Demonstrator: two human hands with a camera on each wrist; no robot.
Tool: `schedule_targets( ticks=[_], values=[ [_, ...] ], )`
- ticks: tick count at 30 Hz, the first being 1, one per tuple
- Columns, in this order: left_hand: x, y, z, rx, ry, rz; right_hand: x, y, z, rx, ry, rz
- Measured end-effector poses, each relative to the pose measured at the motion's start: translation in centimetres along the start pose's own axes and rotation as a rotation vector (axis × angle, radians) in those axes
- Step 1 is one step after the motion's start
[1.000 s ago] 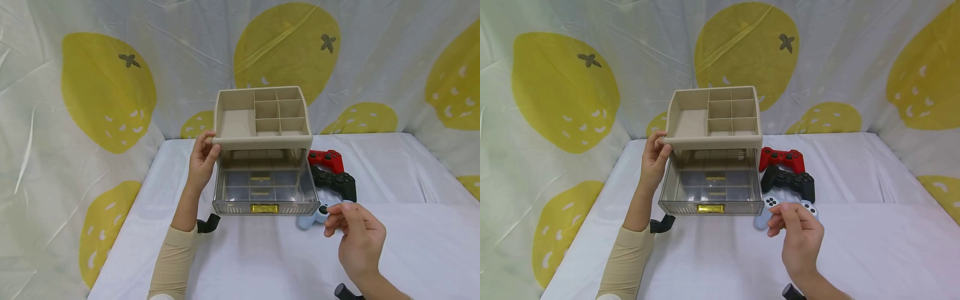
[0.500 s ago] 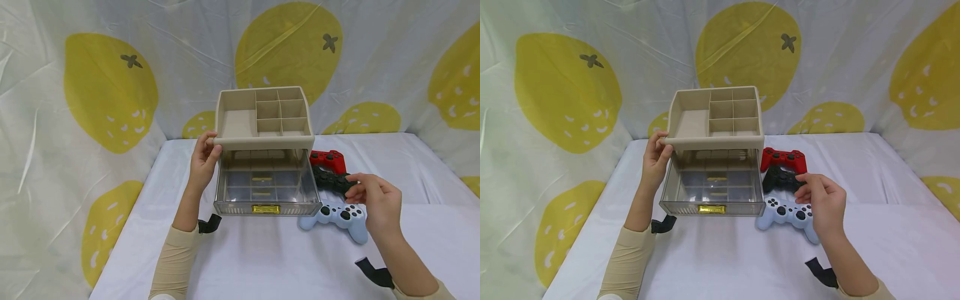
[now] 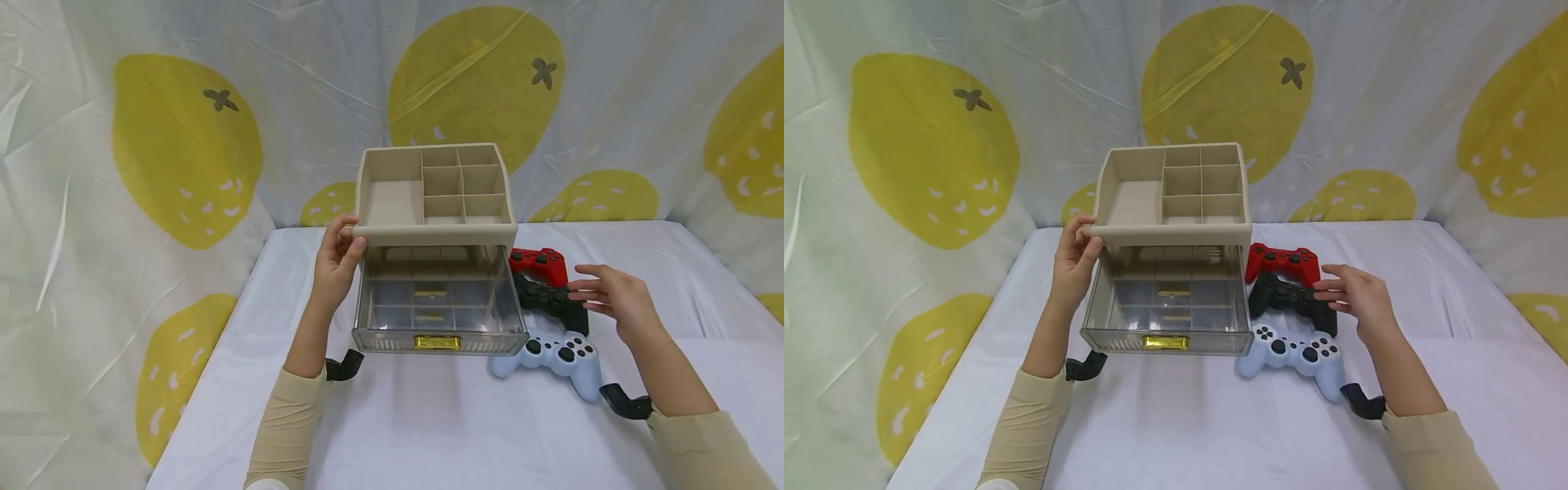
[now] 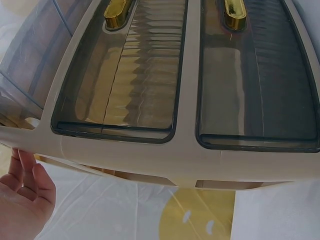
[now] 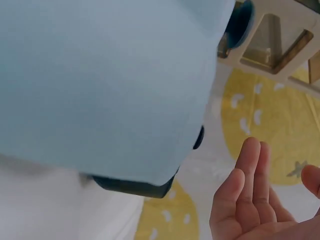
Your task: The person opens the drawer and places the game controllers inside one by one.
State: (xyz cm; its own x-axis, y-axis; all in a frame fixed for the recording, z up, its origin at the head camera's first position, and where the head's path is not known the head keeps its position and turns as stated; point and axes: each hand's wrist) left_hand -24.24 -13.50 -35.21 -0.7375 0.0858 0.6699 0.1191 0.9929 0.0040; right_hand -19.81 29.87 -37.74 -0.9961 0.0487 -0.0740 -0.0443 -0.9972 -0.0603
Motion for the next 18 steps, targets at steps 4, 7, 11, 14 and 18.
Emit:
schedule_targets(
  ticks=[4, 7, 11, 14, 18],
  values=[
    [0.2, 0.0, 0.0, 0.014, 0.003, 0.003, 1.5, -0.8, -0.3, -0.082, 0.051, 0.006],
    [0.3, 0.0, 0.2, 0.036, 0.009, 0.007, 2.6, -1.1, -0.5, -0.194, 0.09, -0.007],
    [0.4, 0.0, 0.3, 0.054, 0.017, 0.012, 4.1, -1.3, -0.5, -0.307, 0.124, -0.015],
    [0.3, -0.1, 0.2, 0.064, 0.017, 0.009, 4.9, -1.7, -0.5, -0.312, 0.145, -0.01],
    [0.2, -0.1, 0.2, 0.077, 0.004, 0.001, 5.8, -2.1, -0.8, -0.294, 0.172, -0.006]
  ],
)
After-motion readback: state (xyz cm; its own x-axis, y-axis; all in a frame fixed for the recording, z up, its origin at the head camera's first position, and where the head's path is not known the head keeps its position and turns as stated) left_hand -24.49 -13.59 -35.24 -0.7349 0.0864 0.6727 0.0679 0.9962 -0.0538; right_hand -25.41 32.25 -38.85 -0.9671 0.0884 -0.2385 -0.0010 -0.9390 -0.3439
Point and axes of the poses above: each hand's wrist, its own x-axis towards the middle knuckle, its own y-axis out of the palm, z = x × y, and after that the axes turned 1 degree about -y, right-handed
